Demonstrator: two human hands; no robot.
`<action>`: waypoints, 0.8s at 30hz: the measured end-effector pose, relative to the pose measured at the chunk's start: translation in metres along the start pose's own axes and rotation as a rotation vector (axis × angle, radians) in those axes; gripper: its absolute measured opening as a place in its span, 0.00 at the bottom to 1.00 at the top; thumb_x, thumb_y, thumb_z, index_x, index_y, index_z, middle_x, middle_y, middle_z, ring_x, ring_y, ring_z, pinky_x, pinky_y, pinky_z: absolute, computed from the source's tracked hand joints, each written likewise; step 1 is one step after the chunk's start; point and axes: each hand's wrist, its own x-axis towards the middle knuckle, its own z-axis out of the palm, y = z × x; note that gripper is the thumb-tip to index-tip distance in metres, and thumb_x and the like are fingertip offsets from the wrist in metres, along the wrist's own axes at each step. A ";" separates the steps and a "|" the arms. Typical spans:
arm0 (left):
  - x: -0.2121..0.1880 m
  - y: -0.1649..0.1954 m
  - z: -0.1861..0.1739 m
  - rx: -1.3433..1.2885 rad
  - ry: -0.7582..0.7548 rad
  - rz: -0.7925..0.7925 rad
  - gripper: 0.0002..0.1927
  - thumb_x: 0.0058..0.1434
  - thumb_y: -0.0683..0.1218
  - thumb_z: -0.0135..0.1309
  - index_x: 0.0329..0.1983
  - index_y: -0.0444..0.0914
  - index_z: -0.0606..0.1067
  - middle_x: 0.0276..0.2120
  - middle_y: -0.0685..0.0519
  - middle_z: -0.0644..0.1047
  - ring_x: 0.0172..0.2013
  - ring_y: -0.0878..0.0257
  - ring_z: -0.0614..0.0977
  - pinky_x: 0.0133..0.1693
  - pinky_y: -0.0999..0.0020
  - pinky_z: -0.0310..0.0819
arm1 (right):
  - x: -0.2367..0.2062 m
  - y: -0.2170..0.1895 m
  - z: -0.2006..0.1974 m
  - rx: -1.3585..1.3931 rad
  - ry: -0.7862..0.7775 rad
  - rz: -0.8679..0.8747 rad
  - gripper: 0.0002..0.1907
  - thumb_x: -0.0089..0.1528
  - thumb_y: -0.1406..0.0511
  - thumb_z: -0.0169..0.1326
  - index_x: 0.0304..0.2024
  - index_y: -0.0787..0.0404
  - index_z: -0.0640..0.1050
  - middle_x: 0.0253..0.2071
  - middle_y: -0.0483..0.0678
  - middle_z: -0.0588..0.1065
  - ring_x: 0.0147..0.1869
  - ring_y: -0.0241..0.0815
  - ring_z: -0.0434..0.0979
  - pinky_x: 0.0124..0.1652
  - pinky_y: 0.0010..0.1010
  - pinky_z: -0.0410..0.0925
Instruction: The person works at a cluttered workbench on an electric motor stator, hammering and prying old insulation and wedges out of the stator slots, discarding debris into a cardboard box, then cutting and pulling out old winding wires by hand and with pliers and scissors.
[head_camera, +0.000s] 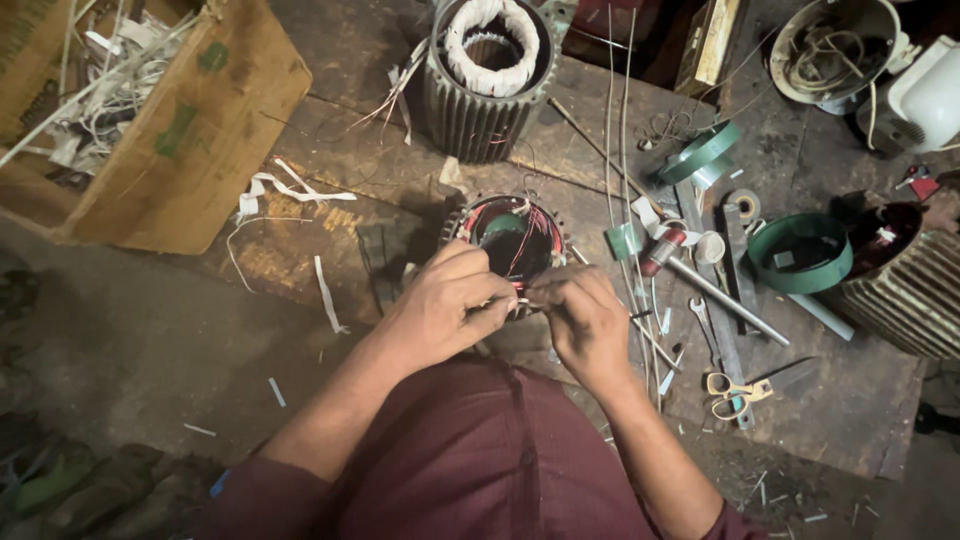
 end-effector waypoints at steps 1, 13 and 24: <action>0.000 0.000 0.000 -0.007 -0.002 -0.003 0.07 0.61 0.47 0.61 0.38 0.38 0.81 0.30 0.50 0.71 0.39 0.52 0.74 0.44 0.58 0.70 | -0.001 0.000 0.000 0.022 0.001 0.012 0.11 0.53 0.79 0.60 0.34 0.61 0.78 0.41 0.46 0.79 0.49 0.48 0.79 0.49 0.35 0.70; 0.002 0.001 0.005 -0.009 0.019 -0.012 0.07 0.59 0.45 0.61 0.36 0.37 0.80 0.29 0.49 0.71 0.39 0.51 0.74 0.43 0.58 0.69 | -0.010 0.009 0.000 0.179 -0.003 0.121 0.10 0.55 0.79 0.60 0.36 0.64 0.77 0.42 0.49 0.79 0.50 0.46 0.80 0.50 0.34 0.73; 0.006 0.000 0.007 0.074 0.068 0.062 0.05 0.57 0.42 0.62 0.35 0.36 0.78 0.32 0.49 0.72 0.41 0.50 0.74 0.47 0.57 0.71 | -0.005 -0.002 -0.001 0.021 -0.011 0.023 0.11 0.57 0.75 0.64 0.39 0.63 0.77 0.45 0.49 0.78 0.52 0.48 0.79 0.50 0.36 0.71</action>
